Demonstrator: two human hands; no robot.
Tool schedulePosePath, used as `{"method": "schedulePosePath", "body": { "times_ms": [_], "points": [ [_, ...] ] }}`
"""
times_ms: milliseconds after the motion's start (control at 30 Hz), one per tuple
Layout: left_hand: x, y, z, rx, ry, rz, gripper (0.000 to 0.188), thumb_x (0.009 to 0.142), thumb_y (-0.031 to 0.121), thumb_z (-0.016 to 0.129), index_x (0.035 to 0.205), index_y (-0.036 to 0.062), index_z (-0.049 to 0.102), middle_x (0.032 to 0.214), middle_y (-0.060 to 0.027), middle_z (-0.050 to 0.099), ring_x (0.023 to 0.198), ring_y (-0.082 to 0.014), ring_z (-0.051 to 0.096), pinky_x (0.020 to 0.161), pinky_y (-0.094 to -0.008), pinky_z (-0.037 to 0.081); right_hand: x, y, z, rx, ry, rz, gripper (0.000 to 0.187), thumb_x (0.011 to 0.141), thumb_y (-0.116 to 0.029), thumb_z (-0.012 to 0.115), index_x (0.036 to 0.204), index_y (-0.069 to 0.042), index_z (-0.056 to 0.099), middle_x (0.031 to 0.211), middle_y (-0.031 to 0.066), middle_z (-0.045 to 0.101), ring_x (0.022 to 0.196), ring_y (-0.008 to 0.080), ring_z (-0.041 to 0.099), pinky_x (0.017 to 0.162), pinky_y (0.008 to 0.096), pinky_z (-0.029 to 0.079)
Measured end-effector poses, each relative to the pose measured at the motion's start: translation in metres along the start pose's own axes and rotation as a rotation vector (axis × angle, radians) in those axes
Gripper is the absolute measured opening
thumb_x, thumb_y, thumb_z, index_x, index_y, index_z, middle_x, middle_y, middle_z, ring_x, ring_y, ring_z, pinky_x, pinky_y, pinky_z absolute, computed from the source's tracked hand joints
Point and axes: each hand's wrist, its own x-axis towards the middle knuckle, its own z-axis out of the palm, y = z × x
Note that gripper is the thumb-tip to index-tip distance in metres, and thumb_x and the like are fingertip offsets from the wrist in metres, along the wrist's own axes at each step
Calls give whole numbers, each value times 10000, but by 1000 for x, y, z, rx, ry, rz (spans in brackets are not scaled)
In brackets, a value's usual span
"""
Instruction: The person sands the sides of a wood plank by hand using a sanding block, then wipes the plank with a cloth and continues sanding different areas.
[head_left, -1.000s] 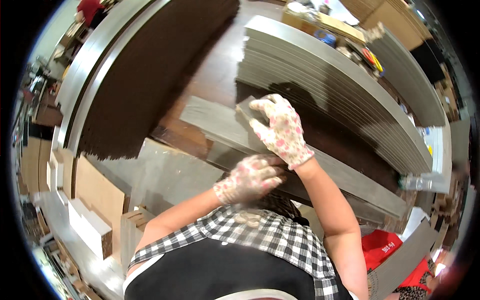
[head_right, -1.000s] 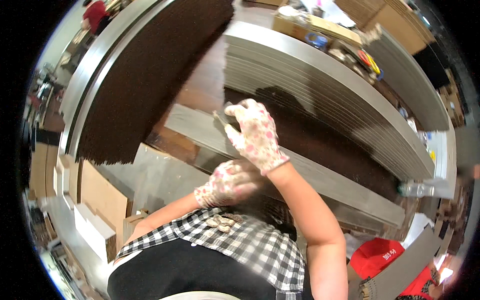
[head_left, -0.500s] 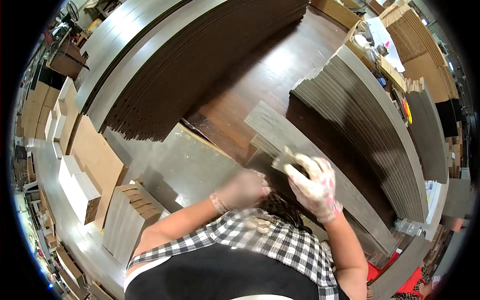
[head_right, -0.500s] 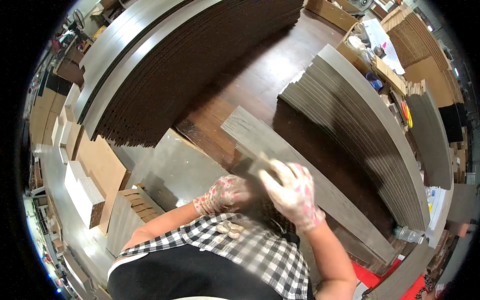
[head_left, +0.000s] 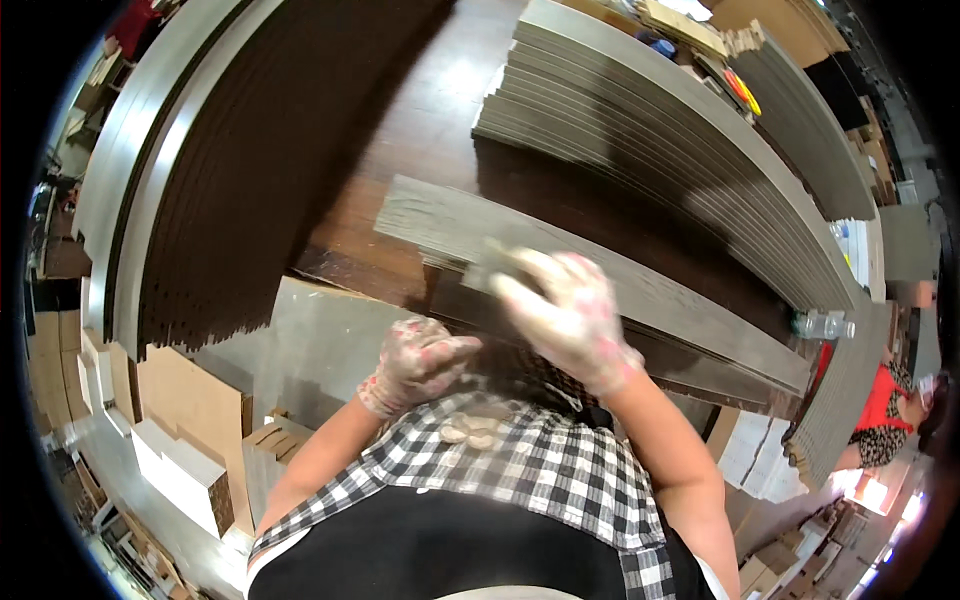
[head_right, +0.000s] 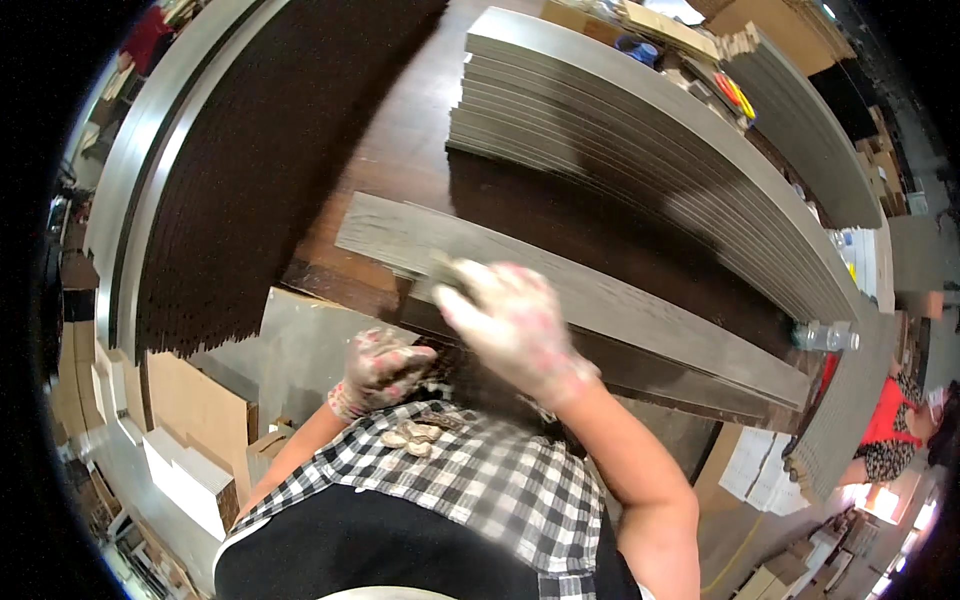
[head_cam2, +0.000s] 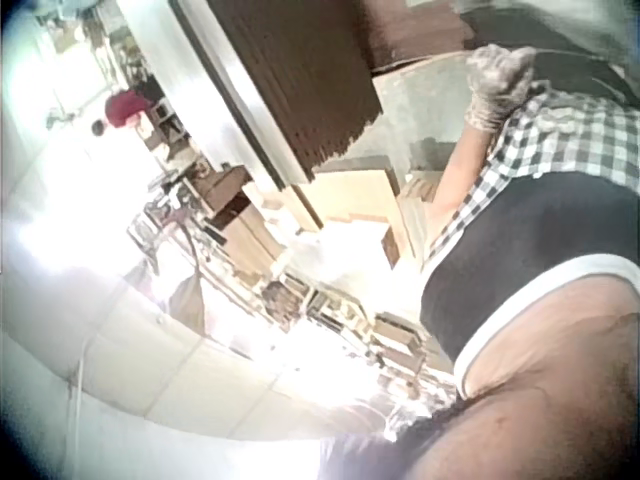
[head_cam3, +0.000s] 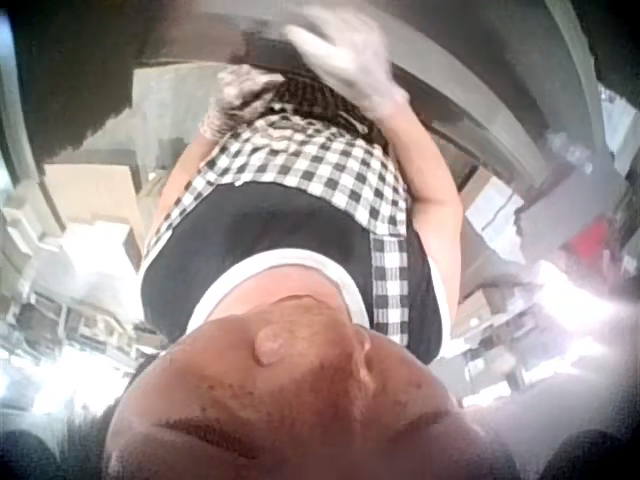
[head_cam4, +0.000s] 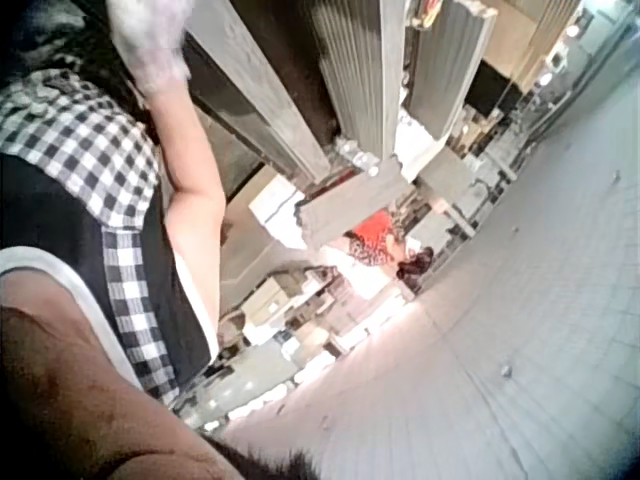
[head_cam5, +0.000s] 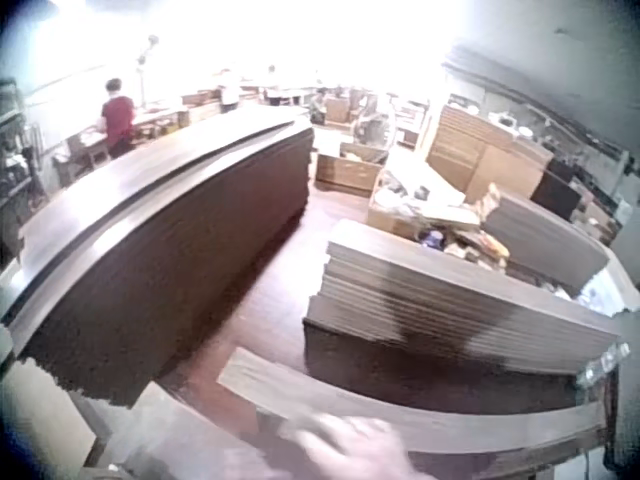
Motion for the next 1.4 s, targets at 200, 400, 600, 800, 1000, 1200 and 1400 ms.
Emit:
{"method": "schedulePosePath", "body": {
  "times_ms": [200,400,600,800,1000,1200,1400],
  "points": [
    [45,16,-11,57,310,147,169,801,-41,733,906,91,725,797,-37,701,707,-214,665,632,-340,525,-151,-2,-70,-294,213,439,520,688,-40,792,1180,-155,672,1158,130,639,967,272,632,805,420,540],
    [95,33,3,-400,414,126,182,995,-43,538,1120,17,656,1004,-123,657,785,-155,581,662,-276,467,-58,-7,-17,-191,269,239,352,823,-111,728,1165,-170,671,1151,112,648,900,256,628,718,383,527],
    [106,30,16,-248,326,199,200,966,-65,576,1123,8,676,1082,-129,679,954,-220,623,822,-335,529,-155,5,-55,-468,375,587,317,781,-120,767,1094,-136,712,1128,140,653,961,282,640,796,405,556],
    [124,56,38,-265,178,146,272,862,-48,660,1126,9,695,1093,-122,695,1061,-308,641,929,-406,514,-162,-15,-66,-466,481,790,337,791,-152,777,1114,-103,694,1177,160,626,1043,312,615,872,425,552],
    [160,76,58,-18,59,236,366,898,-6,624,1264,18,636,1277,-159,638,1236,-328,586,1049,-423,461,-162,-11,-63,-464,437,716,324,820,-231,764,1116,-115,700,1189,148,615,1047,300,594,839,433,535],
    [166,84,74,277,-110,271,460,822,82,719,1269,59,616,1181,-139,667,1104,-344,619,979,-458,472,-302,36,-149,-628,711,1233,312,797,-53,756,1099,-49,674,1123,140,629,1061,319,611,936,444,513],
    [163,92,72,382,-90,216,384,811,62,702,1192,64,659,1168,-127,675,1082,-336,629,964,-446,483,-245,20,-127,-463,559,889,341,764,-181,806,1086,-131,705,1145,132,638,1087,321,616,913,436,541]
  ]
}}
